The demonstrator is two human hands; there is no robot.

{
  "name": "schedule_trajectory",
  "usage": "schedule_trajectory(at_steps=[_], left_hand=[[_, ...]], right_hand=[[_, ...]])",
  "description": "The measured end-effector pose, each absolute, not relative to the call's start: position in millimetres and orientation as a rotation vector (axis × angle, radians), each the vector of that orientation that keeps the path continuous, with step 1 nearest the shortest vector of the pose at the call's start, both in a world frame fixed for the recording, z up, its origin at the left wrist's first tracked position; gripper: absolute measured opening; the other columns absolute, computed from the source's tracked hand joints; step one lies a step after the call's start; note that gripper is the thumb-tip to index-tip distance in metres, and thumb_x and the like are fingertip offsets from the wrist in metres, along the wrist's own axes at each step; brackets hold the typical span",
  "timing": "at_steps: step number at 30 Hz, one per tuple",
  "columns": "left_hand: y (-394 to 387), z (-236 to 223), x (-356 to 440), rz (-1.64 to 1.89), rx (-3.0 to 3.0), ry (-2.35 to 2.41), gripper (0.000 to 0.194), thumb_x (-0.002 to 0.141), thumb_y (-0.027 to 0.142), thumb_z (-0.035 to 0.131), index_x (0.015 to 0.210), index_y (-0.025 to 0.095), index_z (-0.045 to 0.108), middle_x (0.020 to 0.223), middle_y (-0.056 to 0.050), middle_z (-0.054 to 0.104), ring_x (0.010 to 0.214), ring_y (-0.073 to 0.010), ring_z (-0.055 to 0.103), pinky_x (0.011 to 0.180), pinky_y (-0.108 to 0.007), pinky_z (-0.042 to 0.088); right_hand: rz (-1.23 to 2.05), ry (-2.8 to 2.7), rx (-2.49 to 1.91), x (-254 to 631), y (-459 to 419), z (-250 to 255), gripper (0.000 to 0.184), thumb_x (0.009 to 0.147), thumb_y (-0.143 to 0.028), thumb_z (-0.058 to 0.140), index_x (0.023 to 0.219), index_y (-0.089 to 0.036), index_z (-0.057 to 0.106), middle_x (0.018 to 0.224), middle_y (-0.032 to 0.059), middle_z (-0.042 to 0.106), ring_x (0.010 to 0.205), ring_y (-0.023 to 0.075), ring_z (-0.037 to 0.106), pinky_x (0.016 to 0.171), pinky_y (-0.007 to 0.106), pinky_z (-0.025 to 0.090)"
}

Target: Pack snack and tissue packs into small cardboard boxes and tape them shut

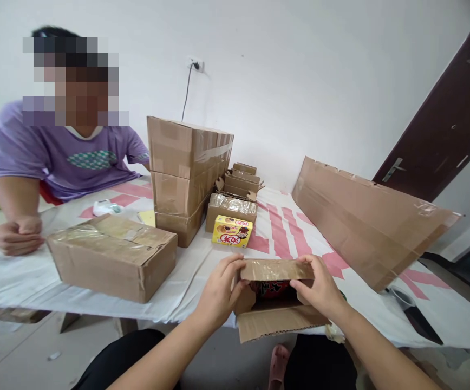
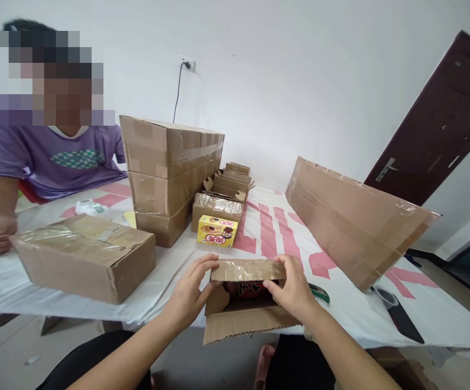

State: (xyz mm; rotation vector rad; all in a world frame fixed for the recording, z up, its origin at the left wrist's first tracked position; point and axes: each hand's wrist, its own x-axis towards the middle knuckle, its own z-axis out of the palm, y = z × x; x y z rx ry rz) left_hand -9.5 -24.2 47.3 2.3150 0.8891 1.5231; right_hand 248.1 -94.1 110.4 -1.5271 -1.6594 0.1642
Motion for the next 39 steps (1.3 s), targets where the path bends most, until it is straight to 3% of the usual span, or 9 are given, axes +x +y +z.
schedule_trajectory(at_steps=[3,6,11,15,19,24,29,32,39], left_hand=[[-19.5,45.1,-10.5,1.553,2.197,0.955,0.021,0.09,0.023,0.05,0.11,0.021,0.053,0.105,-0.007,0.066,0.099,-0.0214,0.064,0.085,-0.037,0.053],[-16.9,44.4,-9.6,1.566,2.107,0.993,0.012,0.088,0.026,0.054,0.099,0.02,0.053,0.095,-0.004,0.066,0.089,-0.019,0.064,0.078,-0.033,0.054],[-16.4,45.1,-6.8,1.516,2.143,0.821,0.011,0.086,0.027,0.058,0.092,0.02,0.053,0.111,-0.009,0.062,0.108,-0.0218,0.06,0.091,-0.037,0.05],[-6.7,39.6,-6.0,1.346,2.135,0.776,0.04,0.089,0.028,0.053,0.129,0.022,0.047,0.136,-0.012,0.052,0.129,-0.0244,0.048,0.105,-0.045,0.042],[7.7,33.0,-4.4,1.245,2.018,0.747,0.053,0.093,0.034,0.047,0.144,0.024,0.035,0.144,-0.012,0.047,0.131,-0.0245,0.047,0.104,-0.045,0.044],[16.3,31.9,-5.4,1.196,1.973,0.711,0.06,0.093,0.043,0.047,0.147,0.024,0.029,0.15,-0.013,0.039,0.137,-0.0272,0.039,0.108,-0.049,0.039],[20.5,29.3,-22.4,0.929,2.085,0.502,0.117,0.066,0.065,0.071,0.153,0.022,0.005,0.16,-0.017,0.01,0.146,-0.034,0.016,0.114,-0.056,0.027],[18.2,23.9,-27.5,0.804,2.21,0.485,0.143,0.048,0.054,0.086,0.152,0.02,-0.004,0.16,-0.019,-0.002,0.147,-0.0367,0.002,0.116,-0.058,0.015],[11.5,25.0,-23.7,1.016,2.225,0.655,0.129,0.054,0.016,0.082,0.152,0.023,-0.002,0.156,-0.018,0.019,0.144,-0.0331,0.022,0.117,-0.053,0.022]], right_hand=[[-0.032,-1.701,-1.575,265.4,-87.4,104.3,0.041,0.069,-0.037,0.07,0.105,-0.025,0.056,0.109,0.0075,0.062,0.105,0.0273,0.056,0.093,0.045,0.043],[-0.045,-1.516,-1.666,280.1,-74.9,100.3,0.03,0.079,-0.045,0.059,0.098,-0.023,0.053,0.091,0.0061,0.064,0.083,0.0231,0.061,0.077,0.04,0.048],[-0.061,-1.438,-1.756,288.1,-49.4,99.5,0.034,0.077,-0.047,0.06,0.098,-0.023,0.049,0.081,0.0026,0.064,0.074,0.0224,0.061,0.069,0.037,0.047],[-0.356,-1.768,-1.637,269.3,-42.9,101.7,0.009,0.084,-0.029,0.052,0.087,-0.022,0.056,0.093,0.0093,0.062,0.091,0.0261,0.057,0.081,0.041,0.044],[-0.208,-2.315,-1.522,241.4,-41.9,101.2,0.016,0.087,-0.02,0.05,0.095,-0.023,0.063,0.097,0.0081,0.066,0.093,0.0242,0.058,0.085,0.038,0.042],[-0.169,-2.463,-1.858,232.0,-24.1,97.8,0.034,0.075,-0.03,0.068,0.107,-0.019,0.064,0.109,0.0124,0.068,0.104,0.0296,0.059,0.09,0.041,0.038],[-0.185,-2.497,-1.895,234.8,-14.5,97.0,0.016,0.068,-0.027,0.073,0.081,-0.019,0.07,0.089,0.011,0.07,0.092,0.0289,0.06,0.081,0.039,0.036],[-0.193,-2.483,-1.867,233.6,-21.8,98.3,0.011,0.07,-0.027,0.071,0.079,-0.021,0.07,0.086,0.0073,0.068,0.09,0.0254,0.059,0.081,0.037,0.035],[-0.131,-2.206,-1.565,236.2,-37.5,117.2,0.011,0.076,-0.025,0.064,0.088,-0.025,0.066,0.097,0.0039,0.066,0.096,0.0238,0.056,0.087,0.04,0.036]])
